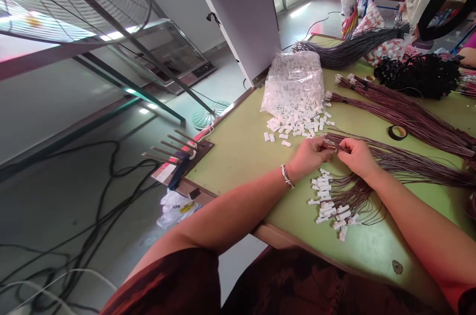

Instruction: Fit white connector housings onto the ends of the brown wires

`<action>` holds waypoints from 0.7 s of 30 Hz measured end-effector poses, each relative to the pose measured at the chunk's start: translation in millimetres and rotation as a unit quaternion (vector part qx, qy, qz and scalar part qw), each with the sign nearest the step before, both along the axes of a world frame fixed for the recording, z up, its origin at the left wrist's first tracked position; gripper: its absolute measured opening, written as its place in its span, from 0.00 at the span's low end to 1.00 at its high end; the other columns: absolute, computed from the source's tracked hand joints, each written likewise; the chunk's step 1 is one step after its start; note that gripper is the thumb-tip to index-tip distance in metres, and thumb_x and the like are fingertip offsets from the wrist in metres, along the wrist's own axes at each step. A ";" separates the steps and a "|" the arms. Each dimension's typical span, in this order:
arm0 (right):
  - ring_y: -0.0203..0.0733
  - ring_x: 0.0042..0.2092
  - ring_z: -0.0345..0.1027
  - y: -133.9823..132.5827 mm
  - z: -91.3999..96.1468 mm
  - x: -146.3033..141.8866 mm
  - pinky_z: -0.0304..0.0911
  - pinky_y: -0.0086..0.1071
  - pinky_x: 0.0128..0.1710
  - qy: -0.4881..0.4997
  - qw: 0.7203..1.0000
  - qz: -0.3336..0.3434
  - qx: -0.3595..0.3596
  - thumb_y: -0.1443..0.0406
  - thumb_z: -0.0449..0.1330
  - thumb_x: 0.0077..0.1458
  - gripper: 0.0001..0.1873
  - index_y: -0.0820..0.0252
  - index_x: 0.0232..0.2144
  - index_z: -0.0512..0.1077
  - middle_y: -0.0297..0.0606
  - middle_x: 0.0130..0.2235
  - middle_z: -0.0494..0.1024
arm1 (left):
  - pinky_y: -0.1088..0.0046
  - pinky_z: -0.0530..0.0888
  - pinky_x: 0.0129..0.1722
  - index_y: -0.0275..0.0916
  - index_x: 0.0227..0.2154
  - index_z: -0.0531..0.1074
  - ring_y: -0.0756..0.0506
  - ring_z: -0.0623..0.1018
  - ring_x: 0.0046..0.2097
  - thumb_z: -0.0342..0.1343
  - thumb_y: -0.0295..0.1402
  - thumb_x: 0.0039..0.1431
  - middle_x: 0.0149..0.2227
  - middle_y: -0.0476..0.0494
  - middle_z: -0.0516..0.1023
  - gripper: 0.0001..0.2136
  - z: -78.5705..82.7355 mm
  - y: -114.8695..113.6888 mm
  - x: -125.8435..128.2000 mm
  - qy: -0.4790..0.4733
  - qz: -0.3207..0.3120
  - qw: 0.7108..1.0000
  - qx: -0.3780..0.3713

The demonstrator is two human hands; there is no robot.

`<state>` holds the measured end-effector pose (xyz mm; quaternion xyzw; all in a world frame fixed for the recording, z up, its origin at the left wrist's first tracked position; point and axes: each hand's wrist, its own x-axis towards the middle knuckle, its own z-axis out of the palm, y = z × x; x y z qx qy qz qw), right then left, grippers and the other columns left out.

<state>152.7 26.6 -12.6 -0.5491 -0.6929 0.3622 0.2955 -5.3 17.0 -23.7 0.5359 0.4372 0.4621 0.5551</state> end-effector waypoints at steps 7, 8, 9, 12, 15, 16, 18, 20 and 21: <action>0.33 0.22 0.58 4.4 10.5 2.1 0.53 0.28 0.23 0.064 0.996 0.034 -0.051 0.58 0.58 0.43 0.11 0.59 0.19 0.67 0.31 0.18 0.68 | 0.78 0.66 0.23 0.34 0.25 0.74 0.54 0.68 0.22 0.58 0.27 0.49 0.20 0.50 0.73 0.02 12.3 -12.0 -10.6 0.152 -0.066 0.986 0.021; 0.34 0.22 0.60 4.7 11.4 1.8 0.55 0.29 0.24 0.084 0.994 0.030 -0.055 0.57 0.59 0.44 0.12 0.60 0.20 0.68 0.32 0.20 0.71 | 0.78 0.66 0.23 0.35 0.25 0.75 0.53 0.69 0.23 0.58 0.27 0.49 0.21 0.49 0.74 0.02 17.1 -15.7 -13.4 0.189 -0.122 0.974 0.038; 0.34 0.23 0.61 4.7 11.4 1.4 0.56 0.29 0.24 0.097 0.993 0.031 -0.060 0.56 0.60 0.44 0.12 0.60 0.22 0.70 0.33 0.21 0.72 | 0.78 0.67 0.24 0.35 0.25 0.76 0.53 0.70 0.23 0.58 0.27 0.49 0.22 0.48 0.75 0.03 22.4 -19.0 -17.0 0.218 -0.182 0.957 0.057; 0.34 0.22 0.60 3.9 8.0 0.6 0.56 0.29 0.24 0.106 0.989 0.054 -0.085 0.57 0.63 0.41 0.16 0.62 0.32 0.73 0.32 0.21 0.73 | 0.77 0.70 0.29 0.38 0.28 0.78 0.51 0.73 0.28 0.56 0.25 0.50 0.28 0.46 0.78 0.06 37.2 -21.3 -36.7 0.284 -0.241 0.920 0.127; 0.34 0.23 0.61 2.9 5.1 1.1 0.57 0.30 0.25 0.124 0.985 0.061 -0.101 0.57 0.63 0.41 0.20 0.62 0.36 0.72 0.34 0.23 0.75 | 0.71 0.71 0.38 0.39 0.30 0.78 0.46 0.74 0.36 0.55 0.25 0.50 0.34 0.42 0.77 0.08 42.1 -9.8 -70.8 0.415 -0.067 0.891 0.170; 0.34 0.23 0.61 2.6 5.0 1.2 0.57 0.30 0.26 0.122 0.986 0.062 -0.099 0.58 0.62 0.41 0.18 0.62 0.35 0.72 0.35 0.24 0.75 | 0.69 0.70 0.39 0.39 0.32 0.77 0.45 0.73 0.37 0.54 0.25 0.49 0.35 0.41 0.76 0.09 40.8 -4.3 -82.4 0.465 -0.022 0.870 0.164; 0.34 0.23 0.59 2.1 5.9 0.8 0.55 0.30 0.25 0.097 0.990 0.061 -0.086 0.58 0.61 0.42 0.13 0.62 0.29 0.71 0.34 0.23 0.74 | 0.69 0.70 0.40 0.38 0.32 0.77 0.45 0.73 0.36 0.53 0.24 0.48 0.36 0.40 0.74 0.10 35.8 6.0 -100.4 0.520 -0.031 0.841 0.145; 0.32 0.22 0.55 1.6 6.8 -0.6 0.52 0.29 0.24 0.078 0.994 0.045 -0.063 0.59 0.59 0.43 0.10 0.61 0.24 0.70 0.31 0.20 0.70 | 0.69 0.69 0.39 0.37 0.32 0.76 0.46 0.72 0.36 0.51 0.23 0.48 0.35 0.41 0.73 0.11 30.7 12.6 -107.9 0.538 -0.057 0.830 0.137; 0.32 0.22 0.54 1.3 6.8 -1.5 0.50 0.28 0.24 0.079 0.995 0.033 -0.051 0.60 0.59 0.42 0.09 0.61 0.23 0.69 0.30 0.19 0.68 | 0.70 0.68 0.39 0.37 0.31 0.75 0.46 0.71 0.35 0.50 0.23 0.48 0.35 0.41 0.73 0.10 29.2 14.2 -107.8 0.539 -0.063 0.829 0.138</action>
